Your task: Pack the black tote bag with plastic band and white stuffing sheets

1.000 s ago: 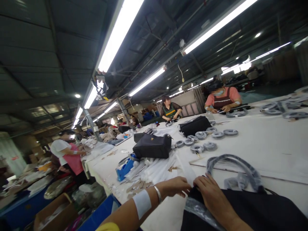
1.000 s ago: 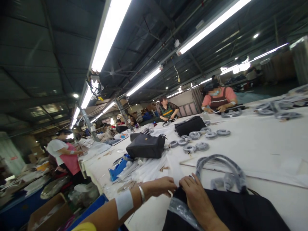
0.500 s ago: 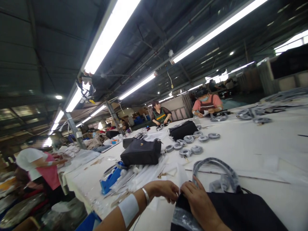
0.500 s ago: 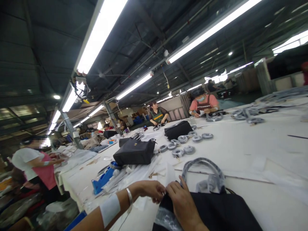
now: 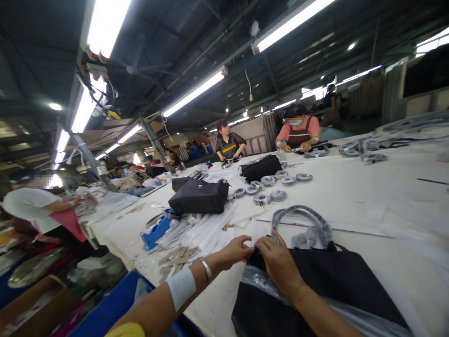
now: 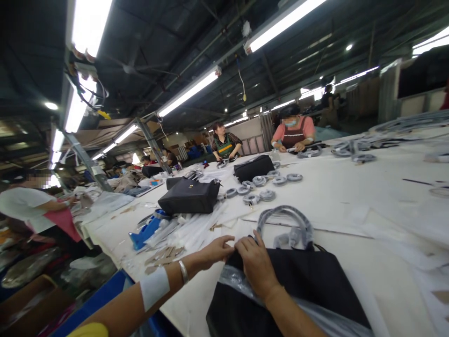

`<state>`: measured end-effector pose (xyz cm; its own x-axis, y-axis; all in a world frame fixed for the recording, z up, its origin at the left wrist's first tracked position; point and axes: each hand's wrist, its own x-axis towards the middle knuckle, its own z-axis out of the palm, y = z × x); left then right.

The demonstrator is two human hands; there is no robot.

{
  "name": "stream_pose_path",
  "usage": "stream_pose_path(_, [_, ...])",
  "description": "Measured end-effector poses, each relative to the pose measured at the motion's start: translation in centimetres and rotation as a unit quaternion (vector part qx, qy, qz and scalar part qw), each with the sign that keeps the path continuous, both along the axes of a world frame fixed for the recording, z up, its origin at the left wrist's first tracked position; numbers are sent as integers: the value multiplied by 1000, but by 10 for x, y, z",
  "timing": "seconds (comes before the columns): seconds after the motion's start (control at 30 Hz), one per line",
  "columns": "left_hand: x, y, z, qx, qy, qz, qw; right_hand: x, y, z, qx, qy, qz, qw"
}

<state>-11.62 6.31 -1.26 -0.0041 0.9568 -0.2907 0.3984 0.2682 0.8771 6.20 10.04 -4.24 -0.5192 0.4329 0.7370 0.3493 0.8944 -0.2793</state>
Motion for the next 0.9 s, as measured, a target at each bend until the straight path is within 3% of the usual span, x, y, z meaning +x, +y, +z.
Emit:
stream_pose_path(0.1, [-2,2,2,-7,12,-30,999,-2,1,-2,-6,18,6,1000])
stream_pose_path(0.27, [-18,16,23,-121,68,-150,979,-6,2,-6,17,44,9,999])
stream_pose_path(0.33, [-20,21,27,-146,95,-168,970,-7,3,-8,25,47,2,999])
stream_pose_path(0.47, [-13,21,20,-106,124,-103,981,-9,6,-14,6,39,-1,999])
stream_pose_path(0.6, [-1,11,0,-41,120,-2,992,-10,6,-19,-44,20,8,999])
stream_pose_path(0.7, [6,4,-14,-23,113,35,993,-11,10,-24,-62,-21,10,998])
stream_pose_path(0.8, [10,3,-20,14,110,50,993,-16,20,-37,-20,-61,6,998])
stream_pose_path(0.9, [12,4,-19,10,118,56,991,-24,33,-52,73,-96,-15,993])
